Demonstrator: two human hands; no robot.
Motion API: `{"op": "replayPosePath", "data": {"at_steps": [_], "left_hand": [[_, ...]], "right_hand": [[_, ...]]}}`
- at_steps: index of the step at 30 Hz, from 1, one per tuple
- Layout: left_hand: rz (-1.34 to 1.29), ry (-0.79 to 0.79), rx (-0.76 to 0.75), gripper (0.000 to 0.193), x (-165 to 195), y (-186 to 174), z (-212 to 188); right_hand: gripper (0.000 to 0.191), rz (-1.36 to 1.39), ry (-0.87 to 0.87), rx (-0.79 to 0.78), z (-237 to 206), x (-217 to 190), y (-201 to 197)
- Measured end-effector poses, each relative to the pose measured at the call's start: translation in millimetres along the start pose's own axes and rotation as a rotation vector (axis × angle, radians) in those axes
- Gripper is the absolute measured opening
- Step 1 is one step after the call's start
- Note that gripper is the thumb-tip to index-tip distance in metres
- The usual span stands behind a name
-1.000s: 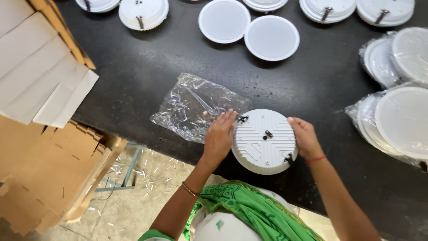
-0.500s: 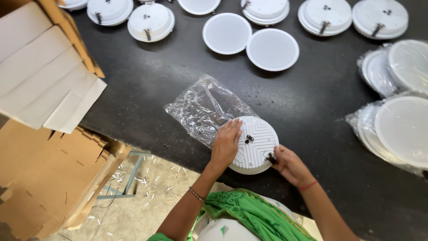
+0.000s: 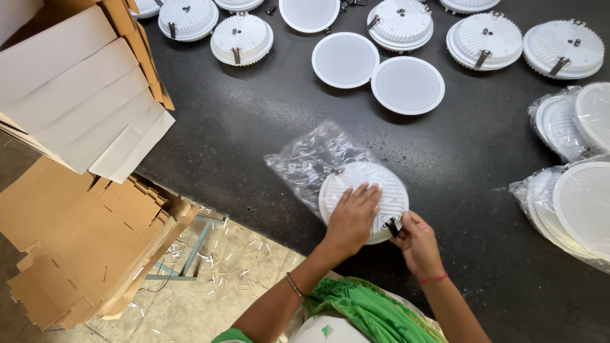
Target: The person sits at a factory workbench and packs round LED panel light fixtures into clear plastic bags, opening each bag, inserting a fixture, and setting the wrapped unit aside. They occasionally wipe the white diffuser surfaces with a cloth before bagging.
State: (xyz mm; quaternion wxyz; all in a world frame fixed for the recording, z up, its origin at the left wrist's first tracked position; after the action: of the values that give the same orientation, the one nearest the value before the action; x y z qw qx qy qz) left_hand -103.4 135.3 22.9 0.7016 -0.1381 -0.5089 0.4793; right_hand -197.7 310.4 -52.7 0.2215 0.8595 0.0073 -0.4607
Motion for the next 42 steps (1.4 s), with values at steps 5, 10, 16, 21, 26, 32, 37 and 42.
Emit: {"op": "replayPosePath", "data": {"at_steps": [5, 10, 16, 21, 26, 32, 37, 42], "left_hand": [[-0.085, 0.117, -0.08, 0.044, 43.3, 6.7, -8.8], [-0.129, 0.117, -0.092, 0.043, 55.3, -1.8, -7.3], [-0.141, 0.18, -0.092, 0.042, 52.2, -13.9, -0.7], [-0.34, 0.082, -0.209, 0.044, 51.5, -31.9, -9.7], [-0.033, 0.227, -0.209, 0.09, -19.0, -63.7, -11.4], [0.044, 0.504, -0.051, 0.043, -54.1, -23.1, -5.0], [-0.216, 0.477, 0.034, 0.026, -43.5, -20.7, 11.9], [-0.569, 0.075, 0.159, 0.03, -22.4, -42.5, 28.4]], "right_hand": [[0.021, 0.035, -0.087, -0.015, 8.6, -8.1, -1.5], [0.024, 0.003, -0.17, 0.002, -3.8, -8.8, 8.0], [0.028, -0.202, -0.265, 0.015, -11.5, -25.2, 17.3], [0.031, -0.195, -0.288, -0.001, 13.8, -18.7, 28.1], [0.032, -0.122, -0.212, -0.005, 35.1, -8.9, 22.6], [0.038, -0.067, -0.122, -0.052, 37.3, -12.5, 37.9], [0.048, -0.345, -0.174, 0.036, -4.4, -76.4, 37.5], [0.028, -0.336, -0.637, 0.153, -68.4, -152.9, 13.0]]}}
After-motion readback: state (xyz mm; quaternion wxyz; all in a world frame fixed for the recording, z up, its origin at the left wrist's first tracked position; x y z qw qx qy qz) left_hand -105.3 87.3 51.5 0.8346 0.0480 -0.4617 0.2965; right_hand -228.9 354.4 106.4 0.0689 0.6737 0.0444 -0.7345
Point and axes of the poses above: each hand's wrist, its own z-axis towards the middle knuckle, its own y-axis out of the palm, x = y × z, the point moved 1 cm from there along z, towards the middle knuckle, and after that the axes turned 9 degrees about x, right-handed, at the moved point
